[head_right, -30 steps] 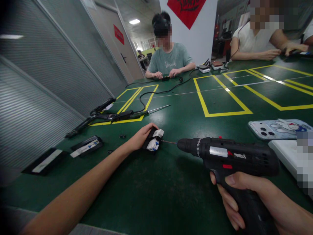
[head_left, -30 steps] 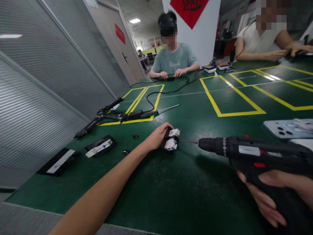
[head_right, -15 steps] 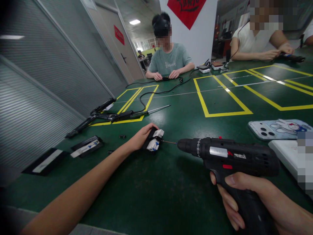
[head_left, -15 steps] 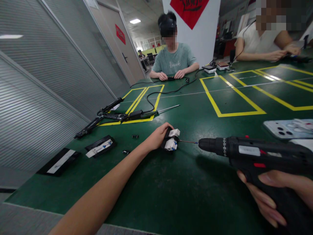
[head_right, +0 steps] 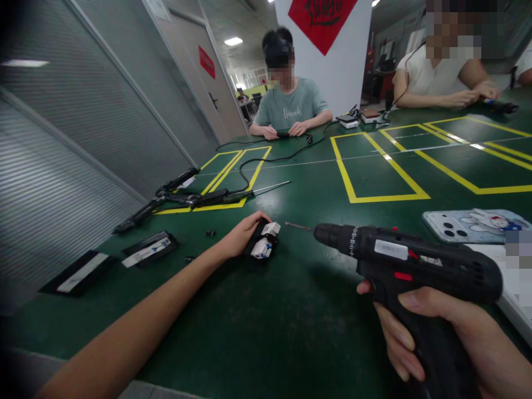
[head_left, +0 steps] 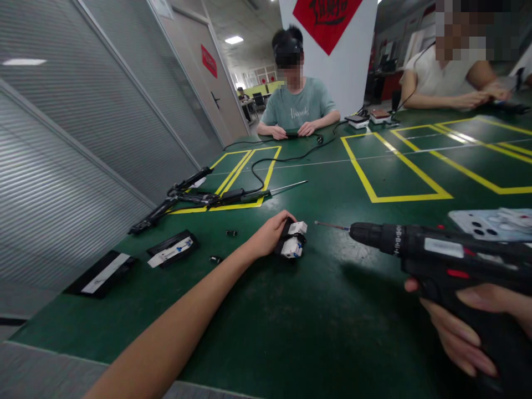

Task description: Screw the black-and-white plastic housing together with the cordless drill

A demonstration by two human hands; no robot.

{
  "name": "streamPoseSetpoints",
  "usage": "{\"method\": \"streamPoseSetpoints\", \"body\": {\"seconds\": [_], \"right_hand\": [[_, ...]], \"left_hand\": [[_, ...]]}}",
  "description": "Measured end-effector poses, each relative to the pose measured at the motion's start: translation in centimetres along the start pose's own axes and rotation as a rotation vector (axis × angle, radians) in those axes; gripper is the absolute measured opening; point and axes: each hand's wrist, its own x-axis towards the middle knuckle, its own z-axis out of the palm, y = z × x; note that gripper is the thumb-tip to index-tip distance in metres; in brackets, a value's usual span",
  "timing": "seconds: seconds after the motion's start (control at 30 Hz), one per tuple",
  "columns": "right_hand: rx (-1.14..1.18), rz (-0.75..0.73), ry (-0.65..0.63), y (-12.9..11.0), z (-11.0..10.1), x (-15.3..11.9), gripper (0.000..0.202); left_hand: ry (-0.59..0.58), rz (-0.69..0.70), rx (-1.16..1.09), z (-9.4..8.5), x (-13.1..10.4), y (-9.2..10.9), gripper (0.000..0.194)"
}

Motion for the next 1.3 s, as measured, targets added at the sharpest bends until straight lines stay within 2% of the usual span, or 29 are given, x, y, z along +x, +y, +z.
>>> {"method": "streamPoseSetpoints", "body": {"seconds": [0.2,0.43,0.63,0.8,1.0,1.13,1.3], "right_hand": [[0.020,-0.111,0.188,-0.2,1.6,0.5,0.034],[0.078,-0.107,0.206,0.6,1.6,1.6,0.028],[0.102,-0.070,0.320,0.9,1.9,1.6,0.027],[-0.012,-0.034,0.405,0.9,2.7,1.7,0.029],[-0.209,-0.034,0.541,-0.3,5.0,3.0,0.024],[-0.524,-0.093,0.508,-1.0,6.5,4.8,0.023],[-0.653,-0.099,0.455,-1.6,7.2,6.4,0.025]], "left_hand": [[0.000,-0.006,0.049,-0.1,-0.2,0.3,0.025],[-0.003,-0.014,0.083,-0.2,-0.6,0.8,0.027],[0.005,0.015,0.128,-0.3,-0.9,1.3,0.029],[0.007,0.002,0.153,-0.4,-0.9,1.5,0.028],[0.000,-0.002,0.162,-0.3,-0.8,1.5,0.029],[0.018,0.011,0.174,-0.4,-0.8,1.2,0.030],[0.010,-0.005,0.174,-0.4,-0.8,1.2,0.030]]}}
